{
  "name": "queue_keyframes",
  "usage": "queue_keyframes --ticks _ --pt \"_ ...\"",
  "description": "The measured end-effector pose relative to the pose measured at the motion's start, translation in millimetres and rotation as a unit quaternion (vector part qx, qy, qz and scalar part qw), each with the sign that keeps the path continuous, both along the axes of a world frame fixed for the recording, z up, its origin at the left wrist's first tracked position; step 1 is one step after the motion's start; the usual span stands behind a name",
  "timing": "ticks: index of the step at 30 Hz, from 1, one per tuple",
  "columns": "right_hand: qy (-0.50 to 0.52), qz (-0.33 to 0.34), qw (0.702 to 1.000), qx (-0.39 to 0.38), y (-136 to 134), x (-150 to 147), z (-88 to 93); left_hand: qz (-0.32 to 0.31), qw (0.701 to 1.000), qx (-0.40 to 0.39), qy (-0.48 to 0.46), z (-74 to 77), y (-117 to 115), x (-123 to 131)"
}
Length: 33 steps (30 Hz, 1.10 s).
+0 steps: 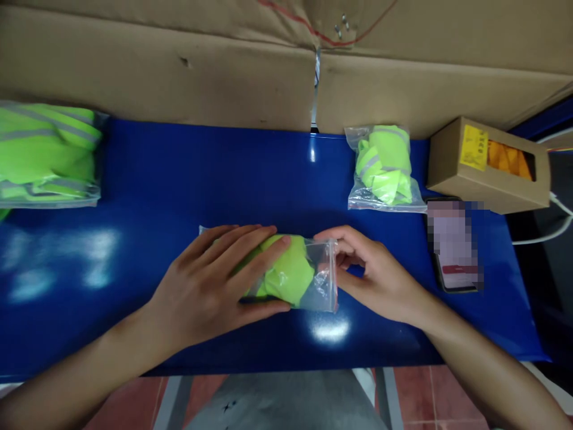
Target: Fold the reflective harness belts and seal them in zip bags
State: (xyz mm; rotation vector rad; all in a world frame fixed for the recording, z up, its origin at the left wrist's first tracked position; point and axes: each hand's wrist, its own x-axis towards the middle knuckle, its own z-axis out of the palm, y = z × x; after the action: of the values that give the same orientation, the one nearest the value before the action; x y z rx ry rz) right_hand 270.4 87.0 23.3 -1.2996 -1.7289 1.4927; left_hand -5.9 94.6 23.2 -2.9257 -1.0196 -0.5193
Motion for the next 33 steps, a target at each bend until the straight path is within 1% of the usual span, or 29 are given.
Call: queue_keyframes --ticks 2,3,7,12,16,20,23,25,27,30,33 --pt "0.009 0.035 0.999 -0.024 2 4 2.2 -0.002 1.0 -0.002 -0.009 -0.4 1 1" --pt "0.008 0.037 0.999 -0.029 3 4 1.6 -0.004 1.0 -0.002 -0.011 -0.7 1 1" --pt "0.008 0.002 1.0 -0.022 -2 -2 -8.9 -0.018 1.0 0.005 -0.011 -3.9 3 2" --pt "0.016 -0.008 1.0 -0.003 -13 -10 -17.5 -0.015 0.999 0.027 -0.009 -7.4 0 7" --pt "0.008 -0.013 1.0 0.005 -17 -15 -15.7 -0.01 0.999 0.042 0.001 -7.4 -4 11" --pt "0.058 -0.027 0.998 -0.024 -9 -13 -9.7 0.027 0.999 0.018 -0.019 -5.0 -5 11" --pt "0.081 -0.08 0.992 -0.05 3 -5 -7.0 0.06 0.997 -0.013 -0.035 0.6 -3 8" --pt "0.063 -0.129 0.989 -0.038 9 1 -7.0 0.067 0.996 -0.038 -0.052 6.8 -1 3" --pt "0.033 -0.151 0.988 -0.02 12 5 -7.7 0.074 0.991 -0.077 -0.075 13.6 0 -2" --pt "0.022 -0.135 0.99 -0.014 7 2 -7.3 0.088 0.973 -0.193 -0.09 21.5 1 -6" --pt "0.028 -0.111 0.993 -0.013 -3 -7 -3.0 0.103 0.939 -0.317 -0.083 23.9 2 -5"
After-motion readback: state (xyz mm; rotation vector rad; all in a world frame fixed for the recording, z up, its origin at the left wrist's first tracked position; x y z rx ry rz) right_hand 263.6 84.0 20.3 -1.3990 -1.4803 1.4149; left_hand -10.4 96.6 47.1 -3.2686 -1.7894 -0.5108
